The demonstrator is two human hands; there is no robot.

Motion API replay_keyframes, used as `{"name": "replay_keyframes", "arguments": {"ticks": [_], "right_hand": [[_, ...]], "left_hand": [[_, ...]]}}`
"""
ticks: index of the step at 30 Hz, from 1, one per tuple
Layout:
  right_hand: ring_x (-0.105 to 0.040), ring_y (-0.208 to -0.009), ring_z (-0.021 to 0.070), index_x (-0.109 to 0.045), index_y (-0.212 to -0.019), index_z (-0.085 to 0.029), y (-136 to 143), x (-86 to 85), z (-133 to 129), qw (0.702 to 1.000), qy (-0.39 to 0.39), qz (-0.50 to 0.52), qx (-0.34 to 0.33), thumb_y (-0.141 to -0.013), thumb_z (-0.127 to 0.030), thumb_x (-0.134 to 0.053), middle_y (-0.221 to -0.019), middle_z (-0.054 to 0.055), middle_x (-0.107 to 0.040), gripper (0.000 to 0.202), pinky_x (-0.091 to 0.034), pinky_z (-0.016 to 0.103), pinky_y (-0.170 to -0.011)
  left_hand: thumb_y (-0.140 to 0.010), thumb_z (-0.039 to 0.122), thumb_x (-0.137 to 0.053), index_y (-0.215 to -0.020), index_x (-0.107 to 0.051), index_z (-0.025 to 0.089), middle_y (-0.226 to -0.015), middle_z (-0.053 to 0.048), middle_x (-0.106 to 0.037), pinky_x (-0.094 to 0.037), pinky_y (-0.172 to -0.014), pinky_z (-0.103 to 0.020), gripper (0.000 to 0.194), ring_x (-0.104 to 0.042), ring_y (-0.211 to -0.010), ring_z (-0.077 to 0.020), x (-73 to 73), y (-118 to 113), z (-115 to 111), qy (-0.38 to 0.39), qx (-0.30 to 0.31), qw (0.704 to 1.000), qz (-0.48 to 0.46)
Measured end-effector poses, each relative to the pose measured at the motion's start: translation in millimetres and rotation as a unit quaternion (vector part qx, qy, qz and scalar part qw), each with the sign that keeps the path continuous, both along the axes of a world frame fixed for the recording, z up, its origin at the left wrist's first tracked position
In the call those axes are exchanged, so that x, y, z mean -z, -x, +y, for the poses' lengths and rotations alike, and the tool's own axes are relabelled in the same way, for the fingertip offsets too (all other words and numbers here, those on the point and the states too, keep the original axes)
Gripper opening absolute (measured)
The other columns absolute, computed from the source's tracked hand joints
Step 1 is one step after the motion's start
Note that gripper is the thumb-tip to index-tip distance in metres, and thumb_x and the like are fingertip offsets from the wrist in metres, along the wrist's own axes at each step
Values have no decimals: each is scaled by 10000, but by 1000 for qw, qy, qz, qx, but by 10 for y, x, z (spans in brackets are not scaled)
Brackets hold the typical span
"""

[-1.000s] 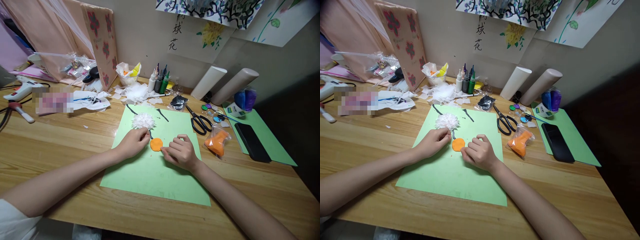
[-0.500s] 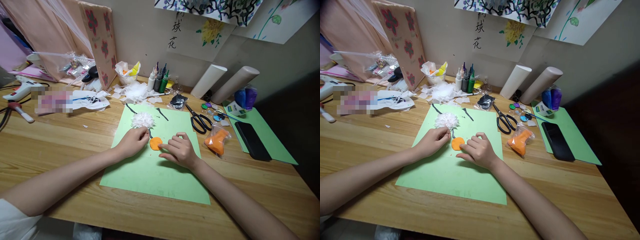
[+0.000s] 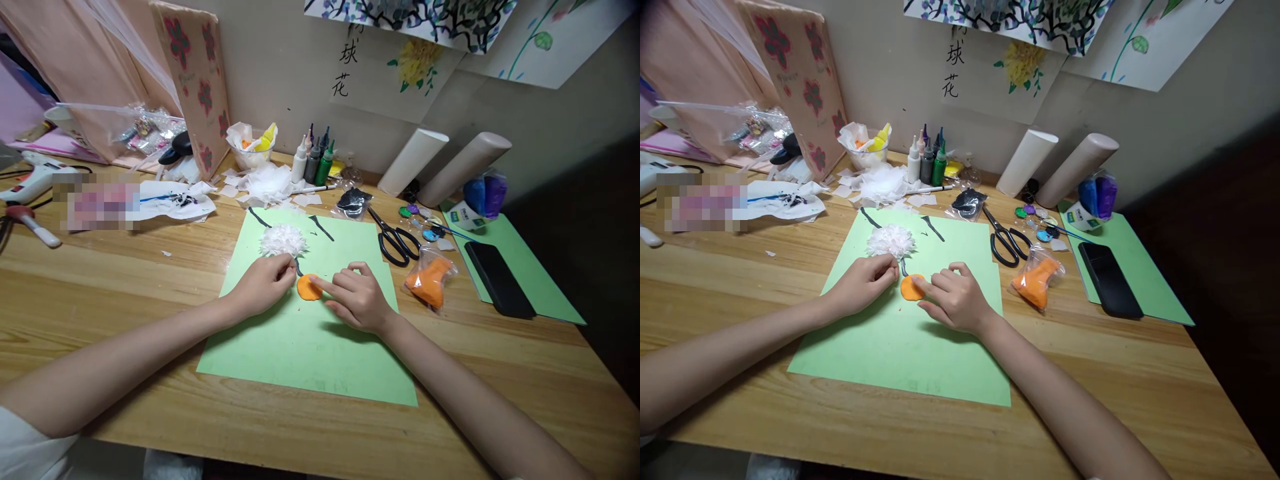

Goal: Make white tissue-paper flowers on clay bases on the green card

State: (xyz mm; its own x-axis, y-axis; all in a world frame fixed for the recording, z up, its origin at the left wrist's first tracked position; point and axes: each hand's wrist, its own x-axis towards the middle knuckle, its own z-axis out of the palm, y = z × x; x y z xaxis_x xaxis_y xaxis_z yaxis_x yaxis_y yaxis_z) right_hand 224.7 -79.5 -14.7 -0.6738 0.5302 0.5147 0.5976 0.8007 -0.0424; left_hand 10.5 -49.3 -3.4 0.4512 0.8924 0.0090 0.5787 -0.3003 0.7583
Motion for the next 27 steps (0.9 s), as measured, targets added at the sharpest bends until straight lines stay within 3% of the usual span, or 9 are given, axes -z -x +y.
{"name": "replay_keyframes", "arguments": {"ticks": [3, 13, 20, 27], "right_hand": [[-439, -588, 125, -648, -992, -121, 10, 10, 19, 1000, 18, -18, 10, -960, -318, -337, -605, 3, -569, 370, -271, 304, -736], [-392, -515, 101, -612, -639, -161, -40, 7, 24, 1000, -9, 18, -4, -920, -237, -431, -502, -26, -518, 343, -290, 294, -712], [-469, -573, 120, -639, -1031, -120, -35, 29, 24, 999, 31, -7, 26, -932, -256, -382, -612, 3, -578, 308, -306, 297, -714], [-423, -510, 102, -667, -786, -146, -41, 30, 22, 997, 67, 31, 6, -918, -214, -392, -522, -19, -525, 312, -304, 287, -675]], "left_hand": [[-821, 231, -407, -700, -500, 175, -583, 44, -481, -296, -548, -233, 163, -408, -544, -104, 2, 0, 0, 1, 1, 1000, -2], [-814, 220, -406, -684, -491, 176, -569, 47, -462, -284, -537, -233, 161, -396, -535, -102, 7, 3, -5, -7, -1, 1000, -4], [-817, 229, -406, -698, -505, 177, -579, 43, -482, -292, -542, -233, 162, -408, -537, -106, 7, 5, -3, -2, 1, 1000, -5], [-819, 230, -400, -684, -486, 178, -584, 42, -483, -293, -547, -234, 168, -407, -542, -106, -3, 0, -3, -2, 0, 1000, -2]]}}
